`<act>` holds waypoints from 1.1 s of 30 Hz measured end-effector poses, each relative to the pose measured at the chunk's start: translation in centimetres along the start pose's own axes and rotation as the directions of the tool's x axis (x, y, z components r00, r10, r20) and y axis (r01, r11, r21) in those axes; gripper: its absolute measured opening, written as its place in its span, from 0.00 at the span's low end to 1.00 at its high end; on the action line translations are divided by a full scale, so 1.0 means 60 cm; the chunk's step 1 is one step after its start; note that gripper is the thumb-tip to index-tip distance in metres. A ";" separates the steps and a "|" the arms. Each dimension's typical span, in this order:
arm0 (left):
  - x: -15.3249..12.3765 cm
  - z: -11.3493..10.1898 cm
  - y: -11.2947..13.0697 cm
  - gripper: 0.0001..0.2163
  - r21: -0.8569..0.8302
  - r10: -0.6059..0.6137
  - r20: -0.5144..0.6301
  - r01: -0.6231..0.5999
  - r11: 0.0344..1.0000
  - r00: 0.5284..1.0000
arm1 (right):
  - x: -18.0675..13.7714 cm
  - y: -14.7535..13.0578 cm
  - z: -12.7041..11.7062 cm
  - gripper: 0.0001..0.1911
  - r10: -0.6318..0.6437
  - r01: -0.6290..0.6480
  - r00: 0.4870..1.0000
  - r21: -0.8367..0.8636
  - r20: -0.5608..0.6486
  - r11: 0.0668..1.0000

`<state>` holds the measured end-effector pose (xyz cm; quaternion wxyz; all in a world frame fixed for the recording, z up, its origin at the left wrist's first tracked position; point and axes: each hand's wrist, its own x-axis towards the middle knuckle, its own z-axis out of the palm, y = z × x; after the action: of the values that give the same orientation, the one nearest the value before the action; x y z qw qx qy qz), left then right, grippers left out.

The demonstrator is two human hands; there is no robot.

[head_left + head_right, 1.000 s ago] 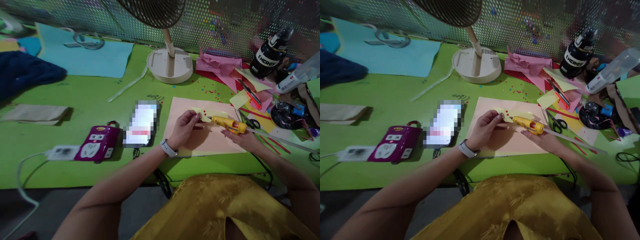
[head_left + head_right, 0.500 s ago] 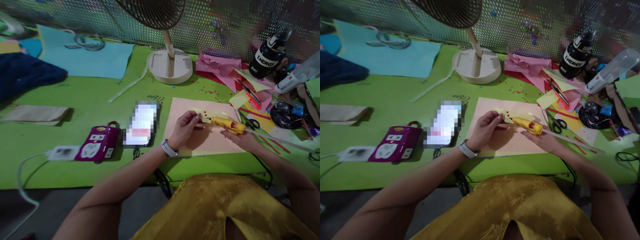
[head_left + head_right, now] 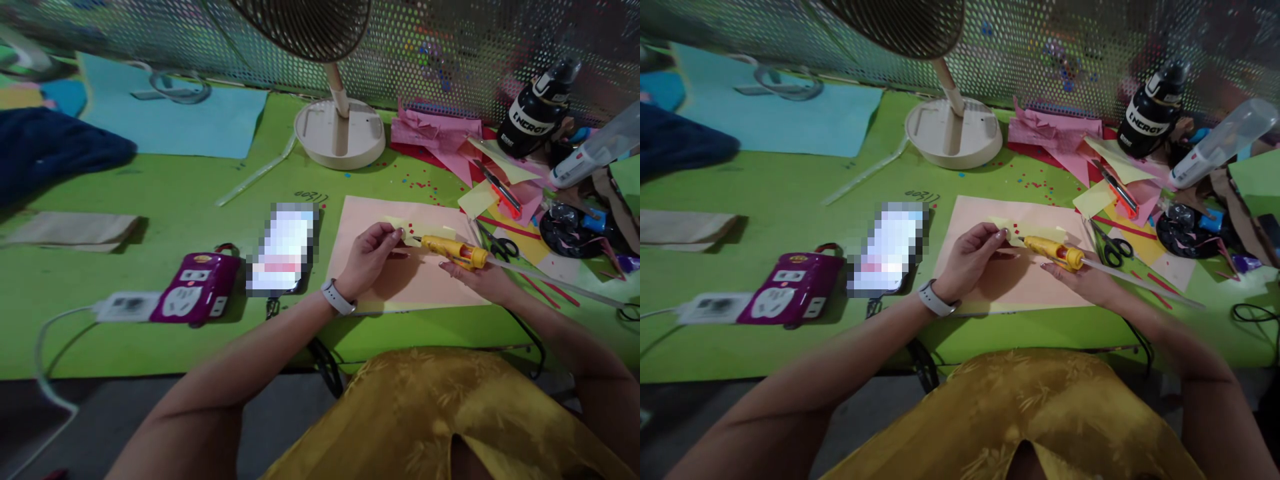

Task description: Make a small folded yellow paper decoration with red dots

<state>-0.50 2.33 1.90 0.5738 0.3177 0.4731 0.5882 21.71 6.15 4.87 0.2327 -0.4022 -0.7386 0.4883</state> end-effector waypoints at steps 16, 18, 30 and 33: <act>0.002 -0.001 -0.001 0.20 0.050 0.018 -0.007 -0.018 0.999 1.000 | -0.003 -0.005 0.008 0.15 0.124 -0.118 0.990 0.087 -0.063 0.989; 0.002 -0.002 -0.001 0.20 0.061 0.022 -0.006 -0.021 0.998 1.000 | -0.003 -0.006 0.009 0.16 0.130 -0.124 0.989 0.093 -0.066 0.988; 0.001 0.000 0.001 0.20 0.024 0.010 -0.009 -0.009 1.000 1.000 | -0.006 0.010 0.007 0.15 0.098 -0.099 0.993 -0.010 -0.061 0.995; 0.000 0.001 0.002 0.20 0.036 0.001 -0.010 -0.001 0.999 1.000 | -0.006 0.009 0.008 0.16 0.107 -0.108 0.992 -0.004 -0.068 0.994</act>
<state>-0.51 2.36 2.00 0.5652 0.3254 0.4864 0.5815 21.77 5.69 4.20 0.2296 -0.4588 -0.7093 0.4835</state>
